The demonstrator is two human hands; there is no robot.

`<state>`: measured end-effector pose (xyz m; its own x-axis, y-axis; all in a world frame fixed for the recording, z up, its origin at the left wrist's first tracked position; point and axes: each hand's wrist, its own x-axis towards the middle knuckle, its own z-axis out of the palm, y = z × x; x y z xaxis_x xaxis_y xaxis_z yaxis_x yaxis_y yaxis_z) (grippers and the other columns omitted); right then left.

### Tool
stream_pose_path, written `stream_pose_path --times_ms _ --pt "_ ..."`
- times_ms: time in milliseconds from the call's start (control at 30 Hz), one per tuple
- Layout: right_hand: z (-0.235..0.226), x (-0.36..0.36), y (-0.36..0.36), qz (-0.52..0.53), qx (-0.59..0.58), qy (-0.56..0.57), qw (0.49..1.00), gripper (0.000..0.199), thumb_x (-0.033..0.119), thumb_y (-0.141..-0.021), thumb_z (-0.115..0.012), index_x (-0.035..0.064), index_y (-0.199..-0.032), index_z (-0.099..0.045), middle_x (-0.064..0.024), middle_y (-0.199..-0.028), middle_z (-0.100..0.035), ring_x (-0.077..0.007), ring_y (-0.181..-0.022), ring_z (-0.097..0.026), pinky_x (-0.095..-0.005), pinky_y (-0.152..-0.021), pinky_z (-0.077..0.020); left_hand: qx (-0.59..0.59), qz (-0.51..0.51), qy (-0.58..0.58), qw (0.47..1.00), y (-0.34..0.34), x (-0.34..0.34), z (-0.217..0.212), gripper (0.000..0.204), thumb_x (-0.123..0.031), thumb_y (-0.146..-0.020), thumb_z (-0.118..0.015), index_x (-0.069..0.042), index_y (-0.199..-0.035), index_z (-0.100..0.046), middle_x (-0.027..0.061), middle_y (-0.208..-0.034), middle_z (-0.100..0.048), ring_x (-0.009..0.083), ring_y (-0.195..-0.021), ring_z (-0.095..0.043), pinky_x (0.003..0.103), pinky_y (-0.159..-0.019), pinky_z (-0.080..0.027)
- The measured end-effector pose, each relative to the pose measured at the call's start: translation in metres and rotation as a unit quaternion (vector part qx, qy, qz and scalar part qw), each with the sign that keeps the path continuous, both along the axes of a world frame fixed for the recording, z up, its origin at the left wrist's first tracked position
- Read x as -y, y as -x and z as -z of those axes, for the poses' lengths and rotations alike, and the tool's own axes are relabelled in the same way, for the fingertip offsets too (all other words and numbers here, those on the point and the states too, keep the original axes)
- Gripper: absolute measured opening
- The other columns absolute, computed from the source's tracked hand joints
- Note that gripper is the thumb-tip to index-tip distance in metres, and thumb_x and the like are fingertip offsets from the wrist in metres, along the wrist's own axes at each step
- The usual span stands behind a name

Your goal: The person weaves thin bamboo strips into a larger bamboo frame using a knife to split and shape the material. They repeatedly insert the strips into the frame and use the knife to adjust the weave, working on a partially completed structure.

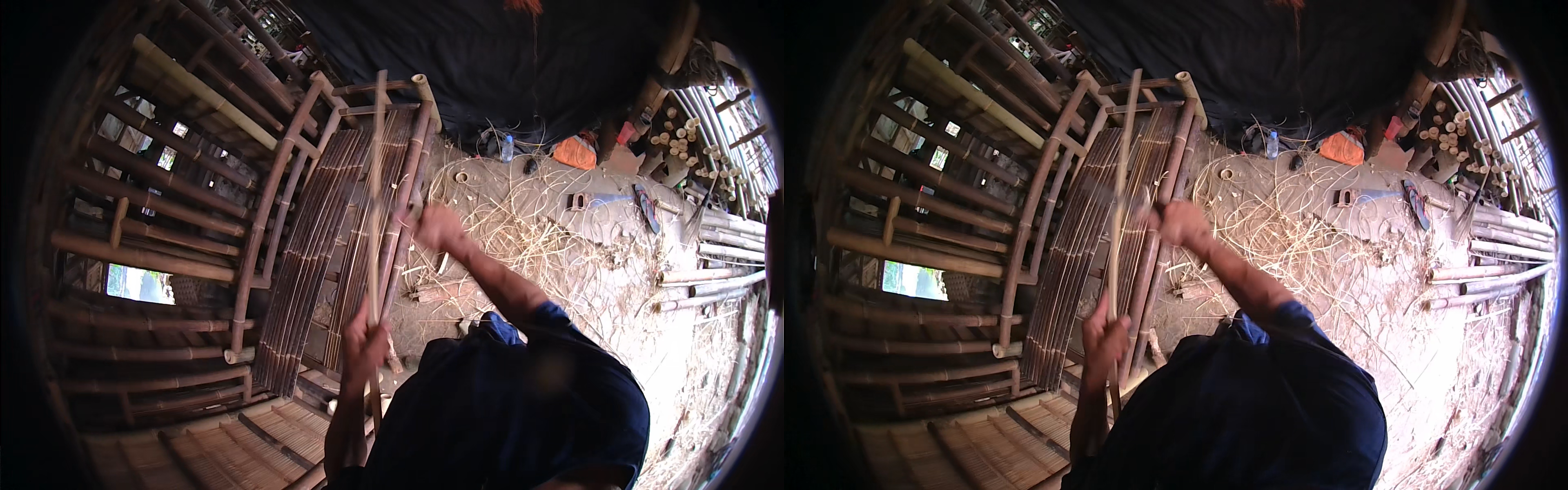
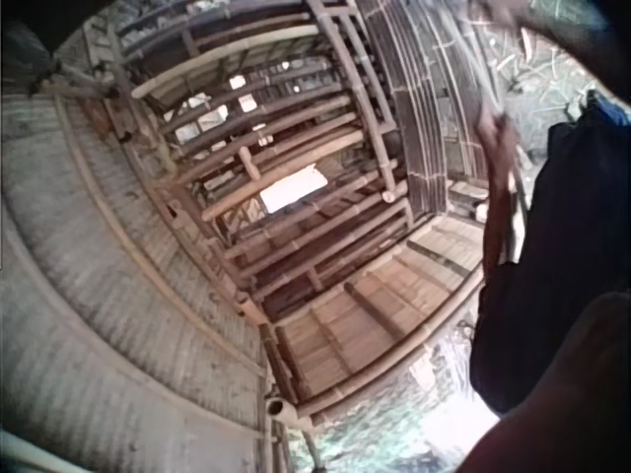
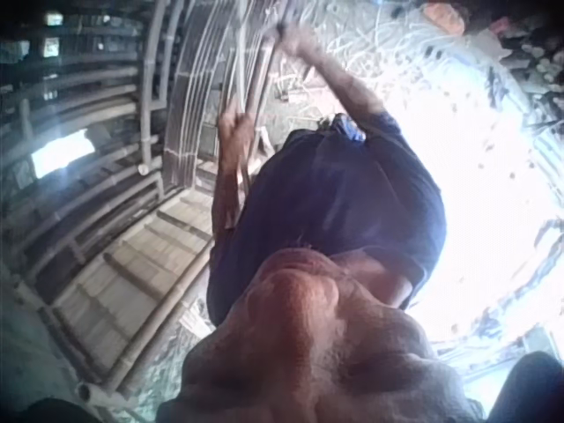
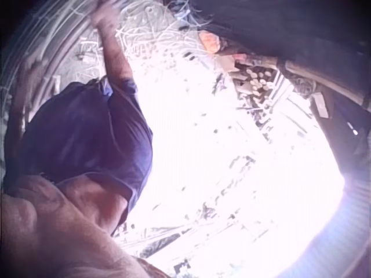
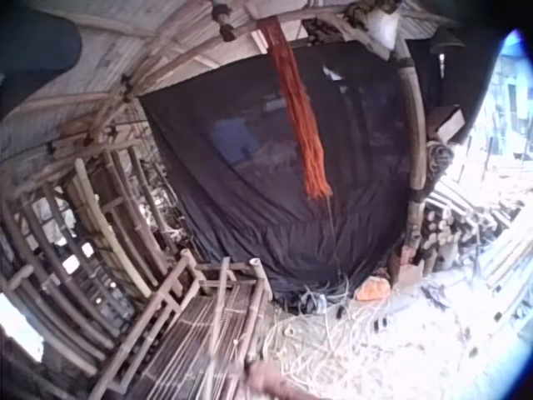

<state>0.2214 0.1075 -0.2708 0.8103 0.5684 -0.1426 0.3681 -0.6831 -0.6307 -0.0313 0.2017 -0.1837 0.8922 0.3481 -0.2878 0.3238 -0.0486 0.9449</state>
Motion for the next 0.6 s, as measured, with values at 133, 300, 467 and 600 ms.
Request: stream_pose_path --times_ms 133,300,467,600 --pt "0.000 0.024 -0.103 0.063 0.048 0.010 0.997 0.082 0.072 -0.092 -0.022 0.0023 -0.087 -0.064 -0.0161 -0.072 -0.067 -0.0227 -0.056 -0.067 -0.0361 -0.045 -0.0515 -0.047 0.070 -0.188 0.979 0.089 0.007 0.021 0.074 -0.012 -0.083 -0.063 -0.011 -0.149 -0.031 -0.0043 -0.060 -0.049 0.0044 -0.051 -0.049 0.021 -0.046 -0.042" --pt "-0.027 0.021 -0.049 -0.085 0.192 -0.030 0.977 0.083 0.077 -0.088 -0.022 0.0057 -0.097 -0.065 -0.0243 -0.083 -0.067 -0.0381 -0.082 -0.068 -0.0494 -0.075 -0.0544 -0.116 0.023 -0.087 0.989 0.089 0.012 0.002 0.075 -0.011 -0.081 -0.062 -0.016 -0.150 -0.032 -0.0023 -0.058 -0.052 0.0048 -0.048 -0.049 0.022 -0.042 -0.042" --pt "-0.030 0.047 -0.150 0.101 0.160 -0.045 0.981 0.084 0.073 -0.090 -0.031 -0.0017 -0.084 -0.069 -0.0319 -0.080 -0.064 -0.0426 -0.080 -0.067 -0.0484 -0.070 -0.0542 -0.147 0.103 -0.279 0.943 0.133 0.019 -0.010 0.068 -0.021 -0.085 -0.068 -0.006 -0.144 -0.039 0.0035 -0.064 -0.062 0.0108 -0.046 -0.052 0.028 -0.041 -0.040" --pt "-0.026 0.084 -0.248 0.248 0.254 -0.061 0.933 0.087 0.073 -0.090 -0.031 -0.0047 -0.085 -0.069 -0.0318 -0.080 -0.065 -0.0410 -0.074 -0.068 -0.0465 -0.065 -0.0545 -0.114 0.132 -0.397 0.901 0.171 0.016 -0.008 0.062 -0.022 -0.085 -0.067 0.000 -0.138 -0.045 0.0092 -0.068 -0.064 0.0210 -0.049 -0.055 0.033 -0.044 -0.043"
